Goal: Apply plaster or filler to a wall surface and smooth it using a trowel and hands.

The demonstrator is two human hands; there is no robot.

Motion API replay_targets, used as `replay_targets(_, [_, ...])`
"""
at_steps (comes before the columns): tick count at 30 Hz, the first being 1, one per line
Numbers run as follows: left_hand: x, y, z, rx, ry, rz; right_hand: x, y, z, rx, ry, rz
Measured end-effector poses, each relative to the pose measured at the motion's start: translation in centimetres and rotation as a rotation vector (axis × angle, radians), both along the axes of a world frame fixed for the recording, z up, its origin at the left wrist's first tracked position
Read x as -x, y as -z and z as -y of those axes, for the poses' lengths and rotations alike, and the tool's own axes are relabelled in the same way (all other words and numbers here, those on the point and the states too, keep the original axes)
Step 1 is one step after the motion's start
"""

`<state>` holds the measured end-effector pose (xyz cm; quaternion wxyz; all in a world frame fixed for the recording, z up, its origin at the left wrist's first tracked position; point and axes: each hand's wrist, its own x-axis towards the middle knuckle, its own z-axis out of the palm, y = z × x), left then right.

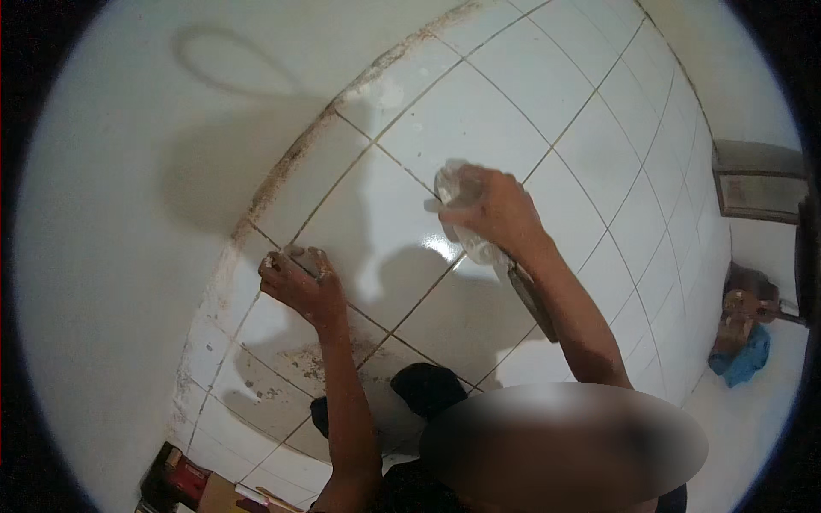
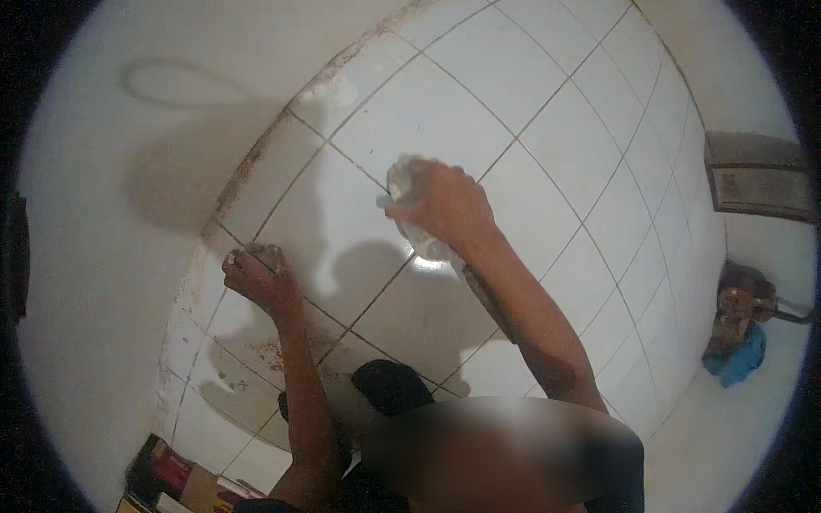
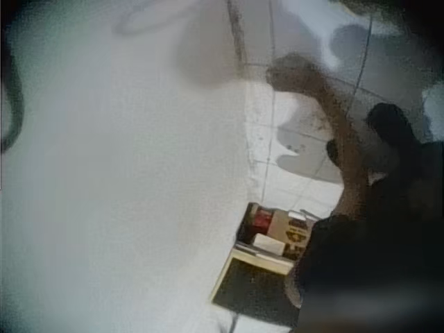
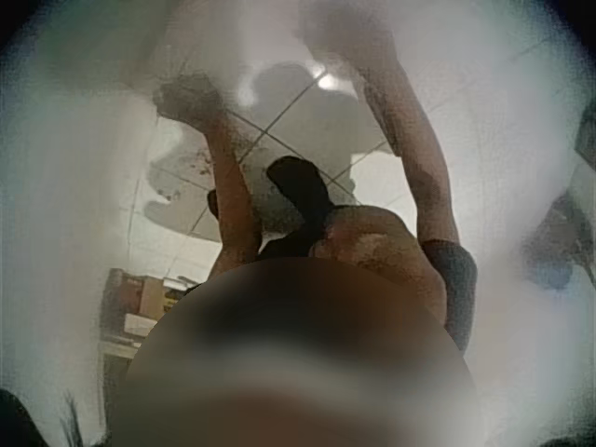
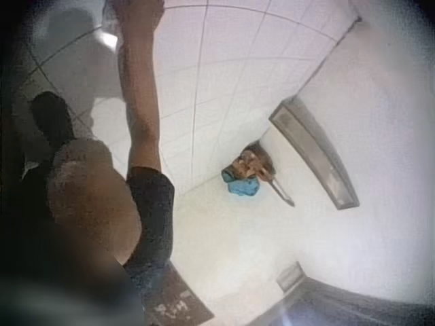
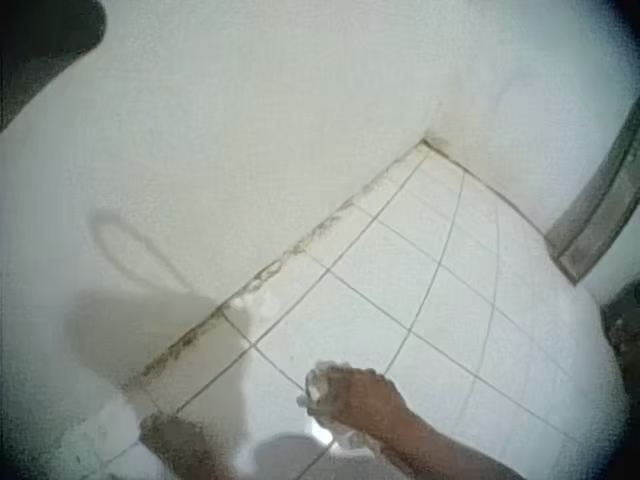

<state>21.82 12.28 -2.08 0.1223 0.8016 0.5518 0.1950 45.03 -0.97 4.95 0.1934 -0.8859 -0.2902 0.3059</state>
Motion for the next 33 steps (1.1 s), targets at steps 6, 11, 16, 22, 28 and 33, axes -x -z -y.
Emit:
replay_targets(6, [0.0,0.0,-0.1,0.008,-0.019,-0.005,-1.0,-0.2,-2.1,0.039,-0.036,0.016])
replay_targets(11, [0.0,0.0,-0.1,0.041,-0.027,0.005,-0.6,0.5,-0.4,-0.008,-0.022,0.048])
replay_targets(16, [-0.2,-0.5,-0.1,0.011,-0.008,-0.001,-1.2,0.4,-2.4,-0.037,0.042,0.049])
replay_targets(22, [0.4,0.5,-0.4,-0.02,0.02,-0.007,-0.1,-0.4,-1.0,0.033,0.053,0.022])
replay_targets(28, [0.4,0.5,0.0,0.013,-0.006,0.006,-0.9,-0.2,-1.5,0.071,-0.011,0.085])
replay_targets(33, [0.2,0.6,-0.5,-0.038,0.014,0.002,-0.4,-0.4,-0.6,-0.016,0.018,0.046])
